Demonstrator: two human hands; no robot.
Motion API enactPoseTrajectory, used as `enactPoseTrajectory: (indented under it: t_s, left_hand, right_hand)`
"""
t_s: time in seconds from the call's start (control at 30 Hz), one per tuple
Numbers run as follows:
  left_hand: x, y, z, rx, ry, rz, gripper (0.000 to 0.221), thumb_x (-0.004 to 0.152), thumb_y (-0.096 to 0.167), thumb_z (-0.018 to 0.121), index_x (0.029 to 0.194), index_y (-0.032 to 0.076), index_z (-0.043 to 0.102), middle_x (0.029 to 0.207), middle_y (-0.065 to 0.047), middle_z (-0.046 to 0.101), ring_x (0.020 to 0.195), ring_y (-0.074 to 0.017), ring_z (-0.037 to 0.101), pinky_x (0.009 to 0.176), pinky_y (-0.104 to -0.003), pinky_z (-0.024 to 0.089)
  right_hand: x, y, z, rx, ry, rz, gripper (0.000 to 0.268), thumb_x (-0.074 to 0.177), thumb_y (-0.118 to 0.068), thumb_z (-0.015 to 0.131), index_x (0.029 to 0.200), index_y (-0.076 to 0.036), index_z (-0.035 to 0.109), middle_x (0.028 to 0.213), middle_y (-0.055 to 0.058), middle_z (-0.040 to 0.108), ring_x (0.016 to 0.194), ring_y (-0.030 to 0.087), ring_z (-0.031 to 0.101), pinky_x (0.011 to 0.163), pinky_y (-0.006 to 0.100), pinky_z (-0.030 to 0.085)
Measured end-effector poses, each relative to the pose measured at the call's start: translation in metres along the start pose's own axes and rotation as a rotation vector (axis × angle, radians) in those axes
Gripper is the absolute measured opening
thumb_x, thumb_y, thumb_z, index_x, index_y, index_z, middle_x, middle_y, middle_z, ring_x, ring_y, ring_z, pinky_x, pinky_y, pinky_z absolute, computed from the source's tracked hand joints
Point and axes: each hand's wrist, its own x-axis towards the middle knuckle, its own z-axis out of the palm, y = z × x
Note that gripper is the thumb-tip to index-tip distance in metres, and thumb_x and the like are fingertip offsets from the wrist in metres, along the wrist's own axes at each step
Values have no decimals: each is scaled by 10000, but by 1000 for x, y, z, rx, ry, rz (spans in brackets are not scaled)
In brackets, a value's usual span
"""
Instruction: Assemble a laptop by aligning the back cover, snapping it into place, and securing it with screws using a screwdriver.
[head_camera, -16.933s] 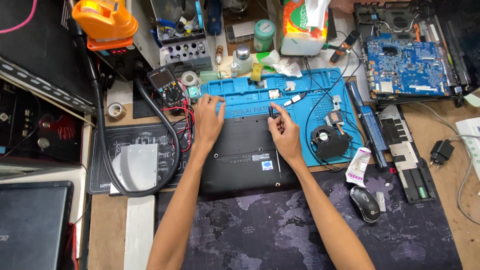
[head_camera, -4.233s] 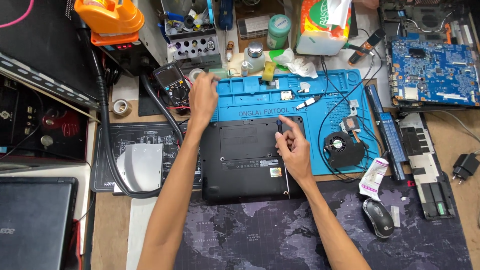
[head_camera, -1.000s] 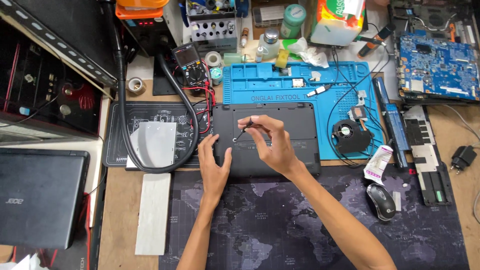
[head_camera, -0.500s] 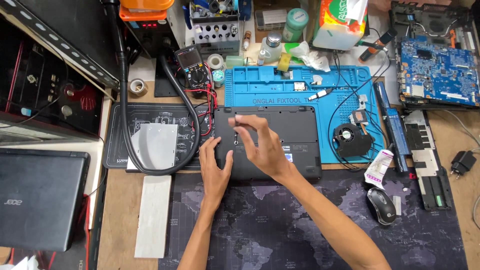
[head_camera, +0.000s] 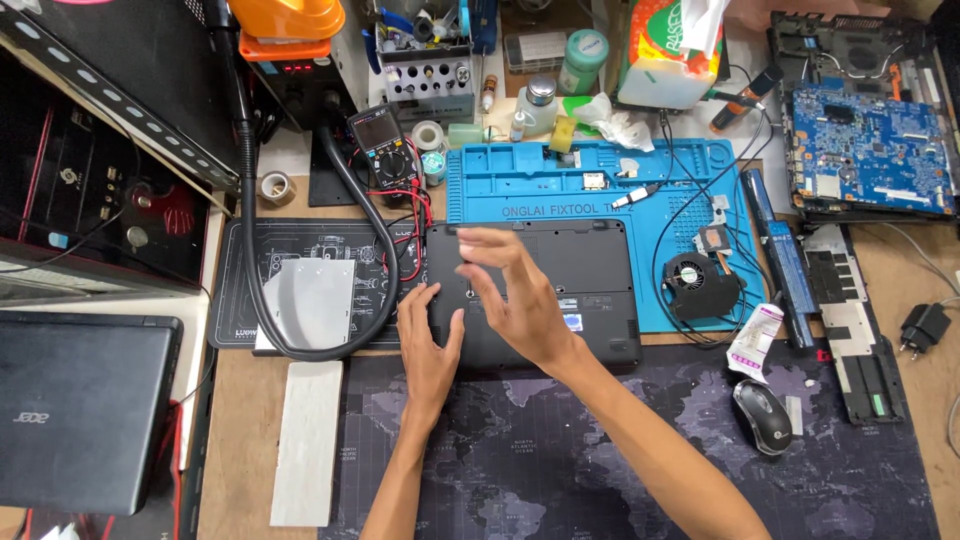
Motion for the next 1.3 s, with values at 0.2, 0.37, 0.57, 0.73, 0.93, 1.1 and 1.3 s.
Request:
enactPoseTrajectory:
  t_s: [0.2,0.37,0.57,0.73,0.93,1.1,1.3]
  left_hand:
    - [-1,-3,1,17,-9,-23,401,940,187,708,1312,94,590,1313,-145,544,1252,-369,561,1042,-483,422]
    - [-1,-3,2,19,-9,-22,405,944,194,705,1320,99,590,1318,-138,543,1252,-365,563,1056,-494,411]
    - [-1,0,2,14,-2,-20,397,950,195,700,1318,94,589,1314,-145,544,1245,-380,568,1086,-526,390]
    - [-1,-4,4,23,-3,-21,398,955,220,696,1320,106,587,1322,-130,538,1261,-368,563,1103,-527,375]
    - [-1,3,0,3,-3,-18,387,960,197,689,1316,87,586,1306,-147,540,1245,-380,568,1088,-533,387]
    - [-2,-7,3,10,-3,3,386,952,226,700,1296,88,589,1303,-133,543,1253,-362,569,1079,-508,402]
    - [0,-1,1,-10,-7,-17,371,962,211,687,1298,85,593,1290,-128,548,1272,-358,550,1078,-497,390]
  right_hand:
    - [-15,21,-1,-5,-15,44,274,889,-45,786,1091,-92,608,924,68,674,870,244,717,789,391,598]
    - [-16,18,2,-12,-25,102,226,942,-15,707,1133,-85,609,971,70,693,904,253,731,800,381,593]
    - [-7,7,1,17,-43,61,220,916,10,721,1103,-67,635,968,71,706,908,268,738,810,369,597]
    - [-14,18,0,-3,-20,71,211,907,-14,756,1047,-76,611,872,57,657,823,242,721,760,359,593]
    - [-14,12,4,5,-48,102,155,960,-1,672,1095,-71,645,920,49,710,854,250,745,785,350,595]
    - [-8,12,1,9,-68,74,275,919,-16,738,1160,-87,626,962,64,685,916,258,726,831,386,588]
    - [-28,22,1,-18,-34,147,292,951,20,671,1196,-92,559,1116,72,726,912,240,770,798,364,644]
